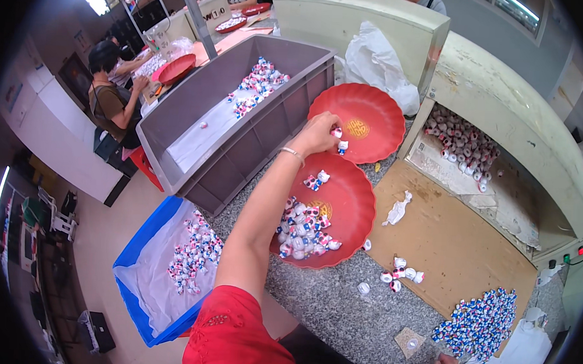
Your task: Assemble small plastic toy components by pressing parts together on a workbench.
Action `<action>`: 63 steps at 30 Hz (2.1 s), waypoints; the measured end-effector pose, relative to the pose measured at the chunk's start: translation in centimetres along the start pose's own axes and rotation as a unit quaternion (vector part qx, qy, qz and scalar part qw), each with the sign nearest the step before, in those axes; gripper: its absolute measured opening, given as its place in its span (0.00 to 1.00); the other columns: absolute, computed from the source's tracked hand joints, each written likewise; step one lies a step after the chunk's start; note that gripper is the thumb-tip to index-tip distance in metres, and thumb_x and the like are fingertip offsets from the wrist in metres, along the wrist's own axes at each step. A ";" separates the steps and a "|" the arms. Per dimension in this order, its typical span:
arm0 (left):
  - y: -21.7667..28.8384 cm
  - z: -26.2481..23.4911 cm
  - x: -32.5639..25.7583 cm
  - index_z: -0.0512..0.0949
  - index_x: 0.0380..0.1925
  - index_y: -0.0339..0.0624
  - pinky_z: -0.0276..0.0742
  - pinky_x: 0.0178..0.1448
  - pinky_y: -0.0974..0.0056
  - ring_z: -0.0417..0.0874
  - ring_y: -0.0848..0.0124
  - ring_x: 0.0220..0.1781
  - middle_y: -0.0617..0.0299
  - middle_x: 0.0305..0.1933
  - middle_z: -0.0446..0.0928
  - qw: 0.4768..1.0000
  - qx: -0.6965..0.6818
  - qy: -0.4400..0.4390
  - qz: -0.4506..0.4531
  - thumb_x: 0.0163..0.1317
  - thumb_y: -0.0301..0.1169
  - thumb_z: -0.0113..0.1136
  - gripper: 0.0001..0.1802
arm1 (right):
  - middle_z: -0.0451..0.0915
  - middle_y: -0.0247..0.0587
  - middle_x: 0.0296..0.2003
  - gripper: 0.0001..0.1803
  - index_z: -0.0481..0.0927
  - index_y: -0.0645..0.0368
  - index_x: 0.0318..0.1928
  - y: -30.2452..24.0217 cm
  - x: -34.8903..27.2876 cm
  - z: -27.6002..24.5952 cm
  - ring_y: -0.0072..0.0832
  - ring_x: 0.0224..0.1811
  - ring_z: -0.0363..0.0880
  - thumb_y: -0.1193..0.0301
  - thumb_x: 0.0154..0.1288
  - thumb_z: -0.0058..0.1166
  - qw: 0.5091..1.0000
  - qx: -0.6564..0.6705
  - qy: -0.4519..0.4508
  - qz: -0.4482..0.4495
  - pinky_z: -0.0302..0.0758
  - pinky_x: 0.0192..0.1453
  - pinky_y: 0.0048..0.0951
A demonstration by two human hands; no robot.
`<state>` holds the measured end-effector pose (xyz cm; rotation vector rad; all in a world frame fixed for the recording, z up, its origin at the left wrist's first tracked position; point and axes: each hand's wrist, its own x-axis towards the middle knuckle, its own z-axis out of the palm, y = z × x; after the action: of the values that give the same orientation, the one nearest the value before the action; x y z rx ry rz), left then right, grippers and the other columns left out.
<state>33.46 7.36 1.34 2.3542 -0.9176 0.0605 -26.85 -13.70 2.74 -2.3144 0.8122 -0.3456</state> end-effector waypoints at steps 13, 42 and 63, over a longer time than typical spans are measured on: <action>8.7 -3.5 -11.0 0.77 0.45 0.35 0.81 0.54 0.67 0.81 0.71 0.49 0.57 0.49 0.76 0.936 -0.320 0.105 0.104 0.56 0.17 0.61 0.15 | 0.80 0.51 0.38 0.08 0.80 0.65 0.44 -0.6 -1.1 -0.1 0.43 0.39 0.78 0.76 0.66 0.55 1.000 -0.010 -0.012 -0.015 0.74 0.47 0.35; 12.8 -1.9 -21.6 0.71 0.47 0.36 0.77 0.58 0.68 0.77 0.74 0.53 0.60 0.49 0.74 0.800 -0.596 0.059 0.046 0.57 0.15 0.62 0.18 | 0.77 0.43 0.39 0.07 0.78 0.68 0.42 -0.8 -6.0 0.4 0.28 0.42 0.76 0.81 0.64 0.50 0.997 0.060 0.046 -0.001 0.72 0.47 0.25; 17.4 1.2 -26.1 0.70 0.50 0.36 0.73 0.65 0.63 0.75 0.68 0.60 0.54 0.55 0.72 0.805 -0.589 0.012 0.062 0.56 0.11 0.60 0.22 | 0.80 0.44 0.38 0.08 0.81 0.66 0.41 -4.2 -5.7 3.5 0.31 0.38 0.79 0.82 0.60 0.56 0.992 0.080 0.022 -0.090 0.74 0.44 0.26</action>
<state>2.57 12.35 2.94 1.1177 -0.7450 -0.3394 -27.74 -5.86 2.68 -2.2406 0.5757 -0.5242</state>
